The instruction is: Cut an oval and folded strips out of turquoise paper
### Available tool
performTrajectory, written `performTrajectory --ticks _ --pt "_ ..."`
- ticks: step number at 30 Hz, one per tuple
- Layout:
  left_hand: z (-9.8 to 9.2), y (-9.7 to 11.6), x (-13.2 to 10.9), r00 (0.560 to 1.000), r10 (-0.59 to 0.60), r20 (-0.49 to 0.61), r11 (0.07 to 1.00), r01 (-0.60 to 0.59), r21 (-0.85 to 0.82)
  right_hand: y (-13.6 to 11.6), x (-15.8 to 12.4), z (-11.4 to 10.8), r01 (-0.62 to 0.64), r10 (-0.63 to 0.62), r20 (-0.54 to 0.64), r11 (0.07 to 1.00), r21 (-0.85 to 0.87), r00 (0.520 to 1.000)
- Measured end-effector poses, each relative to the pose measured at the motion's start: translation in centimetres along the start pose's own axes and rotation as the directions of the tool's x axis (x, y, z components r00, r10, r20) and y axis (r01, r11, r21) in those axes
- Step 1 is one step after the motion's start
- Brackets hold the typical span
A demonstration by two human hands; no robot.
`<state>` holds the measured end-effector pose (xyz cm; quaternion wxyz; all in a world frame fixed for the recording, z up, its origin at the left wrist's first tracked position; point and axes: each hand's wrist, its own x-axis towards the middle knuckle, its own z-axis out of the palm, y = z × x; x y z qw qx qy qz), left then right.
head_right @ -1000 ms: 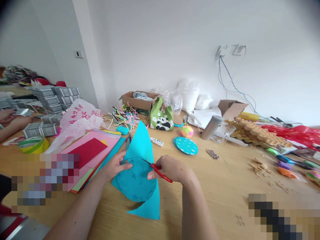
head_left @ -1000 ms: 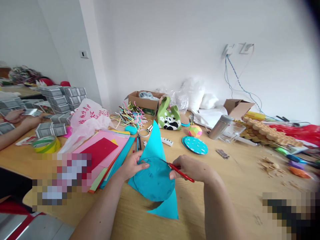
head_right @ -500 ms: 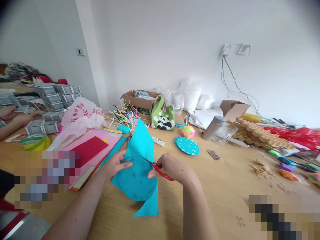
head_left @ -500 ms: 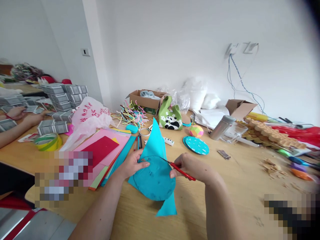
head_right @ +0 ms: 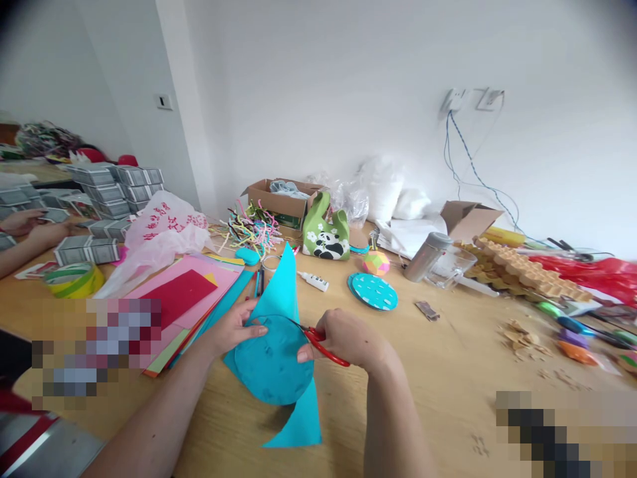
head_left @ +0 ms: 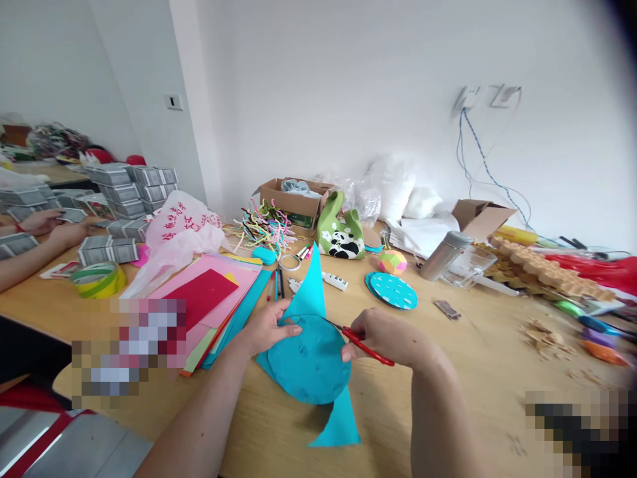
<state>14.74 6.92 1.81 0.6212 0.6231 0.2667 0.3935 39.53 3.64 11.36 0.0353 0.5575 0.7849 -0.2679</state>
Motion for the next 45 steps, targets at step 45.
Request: performTrajectory --ticks 45 --pt "0.4 0.6 -0.1 0.989 -0.043 0.142 0.997 0.034 0.065 -1.5 0.8 0.5 -0.032 0.033 0.015 0.998 -0.054 0.999"
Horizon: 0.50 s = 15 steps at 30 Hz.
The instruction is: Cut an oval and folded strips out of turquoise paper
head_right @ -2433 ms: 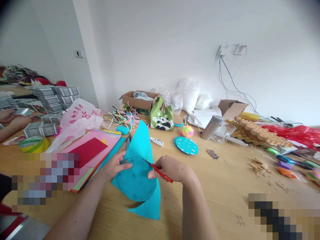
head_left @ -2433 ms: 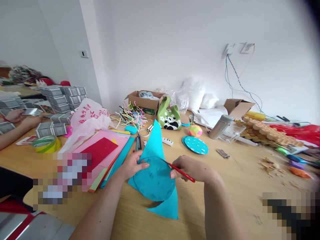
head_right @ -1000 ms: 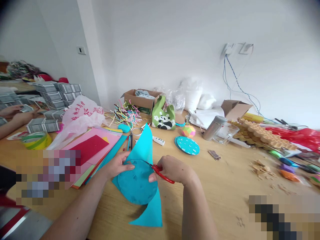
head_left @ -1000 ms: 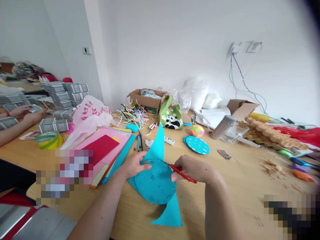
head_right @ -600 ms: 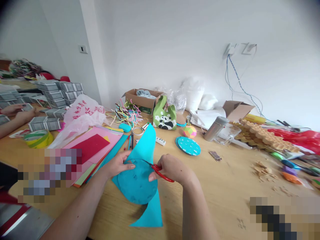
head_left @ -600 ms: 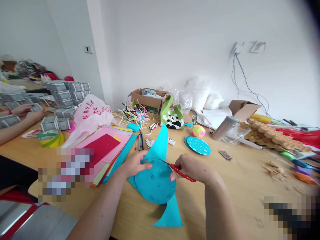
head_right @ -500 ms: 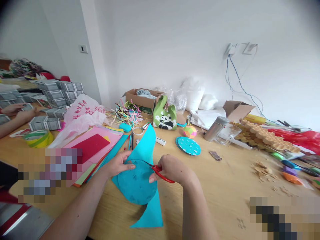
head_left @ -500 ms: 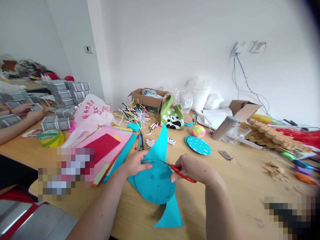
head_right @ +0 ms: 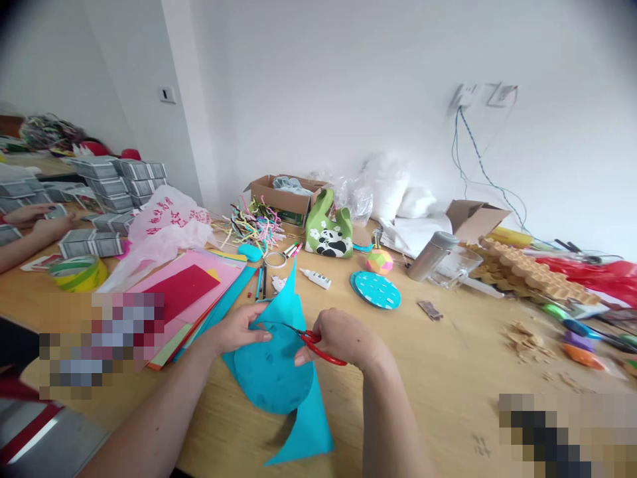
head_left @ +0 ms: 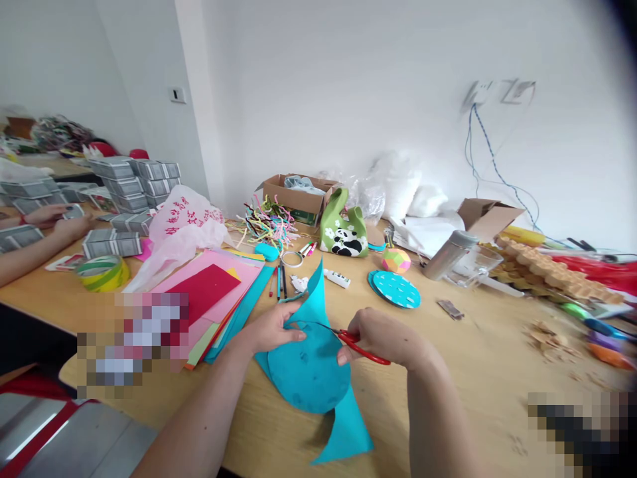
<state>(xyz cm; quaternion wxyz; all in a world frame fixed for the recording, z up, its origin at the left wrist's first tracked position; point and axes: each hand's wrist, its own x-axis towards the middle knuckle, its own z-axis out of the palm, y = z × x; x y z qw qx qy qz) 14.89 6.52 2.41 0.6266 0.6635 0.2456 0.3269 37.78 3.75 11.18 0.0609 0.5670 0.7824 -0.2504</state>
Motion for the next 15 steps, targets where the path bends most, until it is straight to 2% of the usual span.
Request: performTrajectory --ticks 3,7,10,12,15 --pt "-0.1 -0.1 0.0 1.0 -0.026 -0.01 0.999 0.026 -0.026 0.1 0.1 0.1 -0.015 0.015 -0.001 1.0 -0.001 1.0" --pt "-0.9 -0.4 0.0 0.993 -0.027 -0.118 0.999 0.023 -0.038 0.8 0.2 0.2 0.013 -0.01 -0.037 0.998 0.057 0.999" --pt "-2.1 -0.6 0.1 0.979 -0.083 -0.187 0.995 0.073 -0.06 1.9 0.1 0.1 0.032 -0.022 -0.075 0.99 0.138 0.997" --pt "-2.8 -0.7 0.1 0.954 -0.121 -0.274 0.987 0.086 -0.134 2.5 -0.1 -0.1 0.033 -0.012 -0.098 0.974 0.223 0.995" --pt "-3.4 -0.7 0.0 0.915 -0.12 -0.385 0.925 -0.038 -0.378 3.2 0.0 -0.2 0.075 -0.018 -0.149 0.92 0.384 0.989"
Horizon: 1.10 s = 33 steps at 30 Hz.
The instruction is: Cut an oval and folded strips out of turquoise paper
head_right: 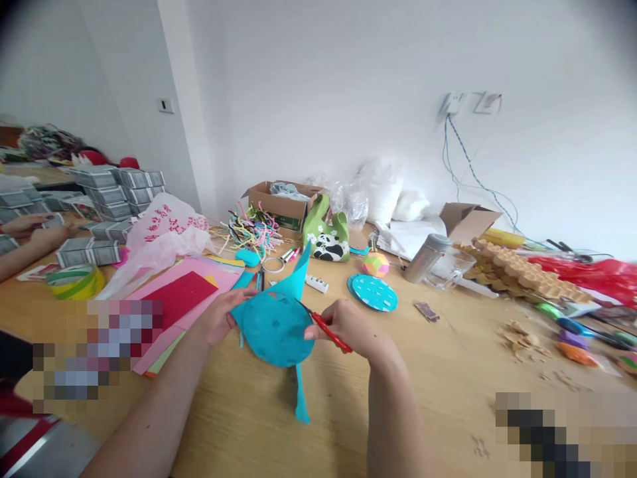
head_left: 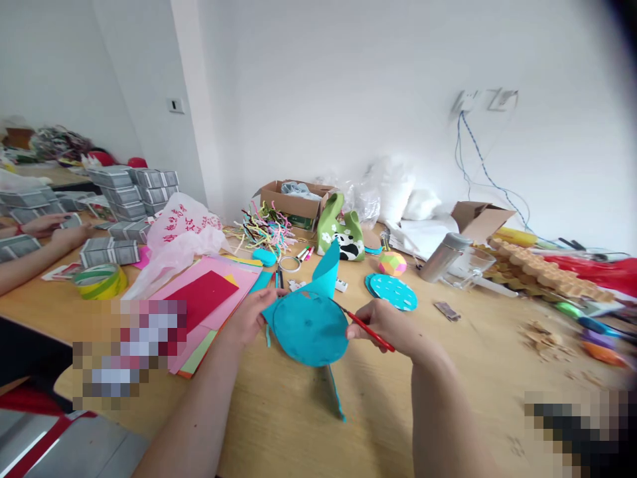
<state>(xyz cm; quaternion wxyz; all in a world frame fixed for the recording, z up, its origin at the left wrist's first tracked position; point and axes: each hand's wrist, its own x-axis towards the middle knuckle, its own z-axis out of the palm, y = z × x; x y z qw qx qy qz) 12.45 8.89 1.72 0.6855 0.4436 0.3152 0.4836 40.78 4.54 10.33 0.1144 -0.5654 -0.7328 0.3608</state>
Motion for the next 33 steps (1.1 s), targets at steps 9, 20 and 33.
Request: performTrajectory --ticks 9,20,33 --pt "2.0 -0.3 -0.7 0.981 0.167 0.094 0.931 -0.126 -0.342 -0.6 1.7 1.2 0.076 -0.009 -0.203 0.942 0.326 0.979" --pt "4.6 -0.6 -0.4 0.963 0.17 -0.209 0.948 -0.218 -0.233 -1.7 3.7 3.7 0.122 -0.006 -0.285 0.912 0.391 0.959" --pt "3.3 -1.1 -0.5 0.97 0.138 -0.2 0.98 -0.163 -0.118 -2.0 3.1 3.2 0.081 0.029 -0.266 0.916 0.393 0.964"
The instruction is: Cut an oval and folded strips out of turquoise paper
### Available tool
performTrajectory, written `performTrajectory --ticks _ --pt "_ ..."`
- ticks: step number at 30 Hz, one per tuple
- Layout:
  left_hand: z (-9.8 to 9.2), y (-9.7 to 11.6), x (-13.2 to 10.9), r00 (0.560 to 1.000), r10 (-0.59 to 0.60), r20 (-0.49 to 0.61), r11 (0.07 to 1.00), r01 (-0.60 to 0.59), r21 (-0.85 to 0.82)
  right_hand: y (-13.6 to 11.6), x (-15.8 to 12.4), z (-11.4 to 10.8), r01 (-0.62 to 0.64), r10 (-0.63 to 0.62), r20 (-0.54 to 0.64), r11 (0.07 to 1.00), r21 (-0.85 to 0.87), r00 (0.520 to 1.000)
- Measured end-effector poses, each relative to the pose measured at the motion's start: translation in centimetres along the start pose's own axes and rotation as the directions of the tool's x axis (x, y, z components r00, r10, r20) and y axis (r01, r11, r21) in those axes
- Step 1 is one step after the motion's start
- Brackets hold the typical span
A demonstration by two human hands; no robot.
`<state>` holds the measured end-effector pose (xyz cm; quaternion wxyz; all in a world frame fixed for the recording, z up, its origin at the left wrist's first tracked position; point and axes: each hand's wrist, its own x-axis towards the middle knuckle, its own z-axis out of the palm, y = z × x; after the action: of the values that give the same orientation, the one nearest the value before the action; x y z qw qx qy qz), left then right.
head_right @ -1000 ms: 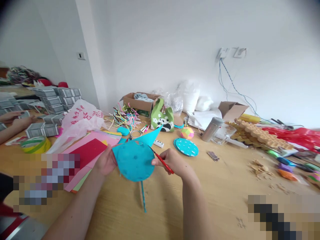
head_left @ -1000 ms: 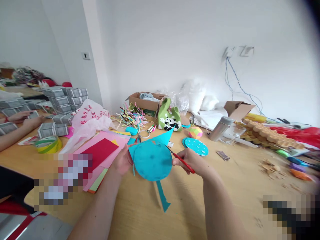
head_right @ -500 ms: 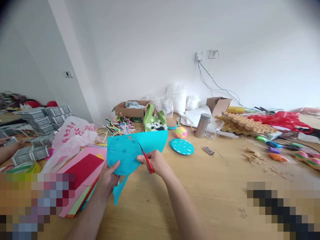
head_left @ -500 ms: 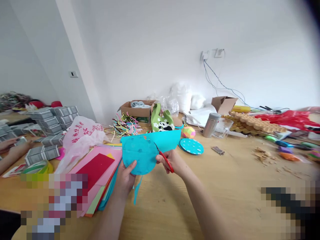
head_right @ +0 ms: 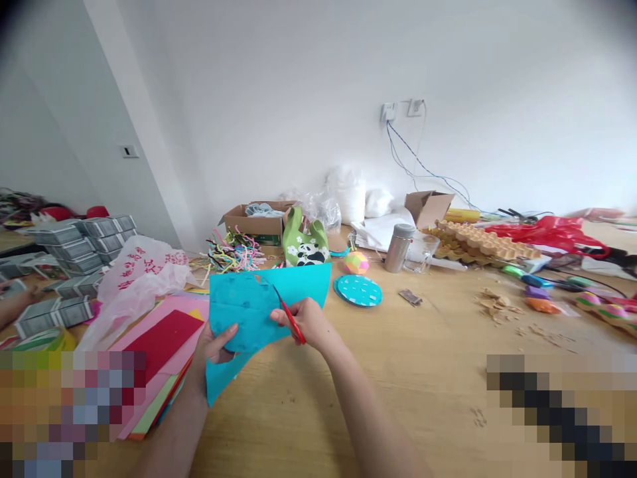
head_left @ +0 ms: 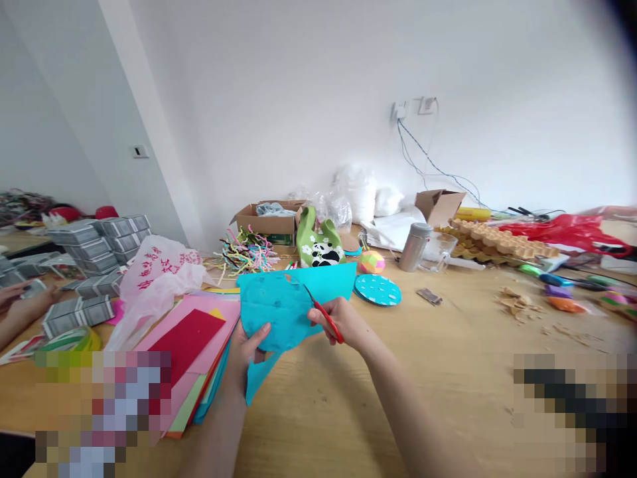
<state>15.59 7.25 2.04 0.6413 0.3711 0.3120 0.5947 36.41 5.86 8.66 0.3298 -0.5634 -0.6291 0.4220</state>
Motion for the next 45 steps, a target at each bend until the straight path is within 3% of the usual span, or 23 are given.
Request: performTrajectory --ticks 5,11,16,22,27,37,45 --pt "0.7 0.5 -0.2 1.0 0.026 -0.003 0.999 -0.026 -0.034 -0.1 -0.1 -0.3 0.002 -0.004 -0.016 0.996 -0.092 1.0" --pt "1.2 1.0 -0.8 0.999 -0.043 0.001 0.999 0.043 -0.016 0.1 -0.2 -1.1 0.055 -0.051 0.036 0.992 -0.116 0.998" --pt "0.9 0.3 -0.4 0.997 0.063 0.041 0.997 -0.06 -0.056 0.0 -0.5 -1.5 0.063 -0.058 0.041 0.987 -0.148 0.997" --pt "1.0 0.4 -0.3 0.998 0.064 0.021 0.996 -0.063 -0.059 -0.3 -0.7 -1.5 0.064 -0.061 0.018 0.981 -0.183 0.998" --pt "1.0 0.6 -0.4 0.999 0.041 0.03 0.999 -0.04 -0.034 0.2 -0.4 -1.6 0.086 -0.093 -0.023 0.975 -0.204 0.995" --pt "0.7 0.4 -0.4 0.998 -0.021 0.064 1.0 0.022 -0.019 0.2 -0.7 -2.1 0.087 -0.078 0.048 0.969 -0.233 0.996" --pt "0.4 0.3 -0.3 0.998 -0.028 0.056 0.999 0.029 -0.015 0.3 -0.5 -2.0 0.072 -0.075 -0.004 0.968 -0.241 0.997"
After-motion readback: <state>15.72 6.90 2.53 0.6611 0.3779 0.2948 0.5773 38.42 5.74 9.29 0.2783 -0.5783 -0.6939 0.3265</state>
